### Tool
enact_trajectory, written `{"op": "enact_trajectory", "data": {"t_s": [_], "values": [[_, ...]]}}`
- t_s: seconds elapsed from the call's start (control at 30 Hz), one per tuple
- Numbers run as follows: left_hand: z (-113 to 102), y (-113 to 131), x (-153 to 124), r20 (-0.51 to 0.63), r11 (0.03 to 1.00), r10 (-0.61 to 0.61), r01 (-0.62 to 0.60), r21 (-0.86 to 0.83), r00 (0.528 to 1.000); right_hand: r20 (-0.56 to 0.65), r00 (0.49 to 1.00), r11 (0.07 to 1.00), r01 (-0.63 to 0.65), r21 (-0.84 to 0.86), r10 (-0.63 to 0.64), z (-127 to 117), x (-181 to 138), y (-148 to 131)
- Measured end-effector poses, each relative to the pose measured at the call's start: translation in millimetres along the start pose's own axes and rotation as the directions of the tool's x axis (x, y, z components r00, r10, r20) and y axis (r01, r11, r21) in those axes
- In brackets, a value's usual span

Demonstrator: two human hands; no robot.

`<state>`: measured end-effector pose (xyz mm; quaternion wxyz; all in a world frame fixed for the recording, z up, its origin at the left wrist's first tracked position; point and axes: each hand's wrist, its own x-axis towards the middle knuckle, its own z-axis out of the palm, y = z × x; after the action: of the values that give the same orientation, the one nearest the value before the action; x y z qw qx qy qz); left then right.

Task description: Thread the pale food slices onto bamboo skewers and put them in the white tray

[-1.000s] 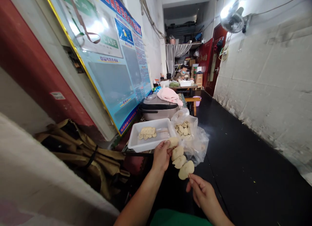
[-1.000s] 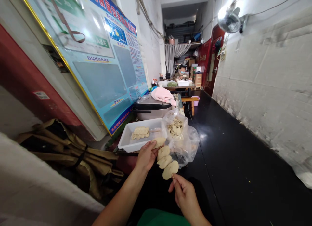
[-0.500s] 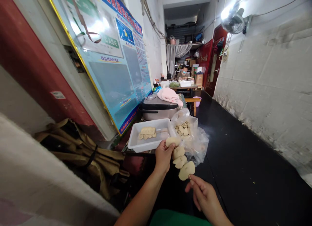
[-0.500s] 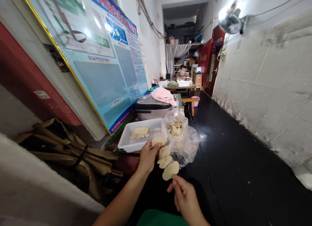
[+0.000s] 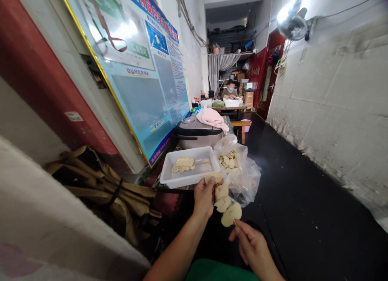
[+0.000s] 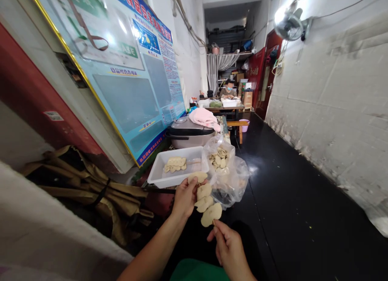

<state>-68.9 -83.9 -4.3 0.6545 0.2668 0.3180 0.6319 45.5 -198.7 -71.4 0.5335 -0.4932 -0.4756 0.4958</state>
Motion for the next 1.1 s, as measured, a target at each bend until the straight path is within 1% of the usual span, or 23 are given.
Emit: {"op": "enact_trajectory", "data": {"t_s": [0.27, 0.43, 0.6, 0.8, 0.93, 1.1], "values": [[2.3, 9.1, -4.2, -0.002, 0.997, -0.069, 0.069, -0.039, 0.998, -0.025, 1.000, 1.000, 0.005, 0.026, -0.005, 4.2, -0.5, -0.3], [3.1, 10.3, -5.9, -0.021, 0.998, -0.047, 0.046, -0.036, 0.999, -0.029, 0.999, 0.999, 0.018, 0.037, -0.017, 4.4, 0.2, 2.6], [3.2, 9.7, -5.6, -0.017, 0.998, -0.047, 0.046, -0.040, 0.999, -0.040, 0.999, 0.999, 0.023, 0.043, -0.022, 3.4, 2.2, 6.1], [3.7, 9.4, -5.9, -0.013, 0.998, -0.039, 0.038, -0.045, 0.999, -0.049, 0.998, 0.998, 0.032, 0.052, -0.030, 3.8, 4.2, 3.2], [4.2, 9.7, -7.2, -0.001, 0.998, -0.064, 0.064, -0.010, 0.998, -0.041, 0.999, 0.999, 0.026, 0.028, -0.025, 3.4, 5.0, 1.2], [4.4, 9.5, -6.9, 0.015, 0.998, -0.050, 0.050, 0.034, 0.999, -0.022, 1.000, 1.000, -0.005, -0.001, 0.005, 0.8, 5.7, -0.8]]}}
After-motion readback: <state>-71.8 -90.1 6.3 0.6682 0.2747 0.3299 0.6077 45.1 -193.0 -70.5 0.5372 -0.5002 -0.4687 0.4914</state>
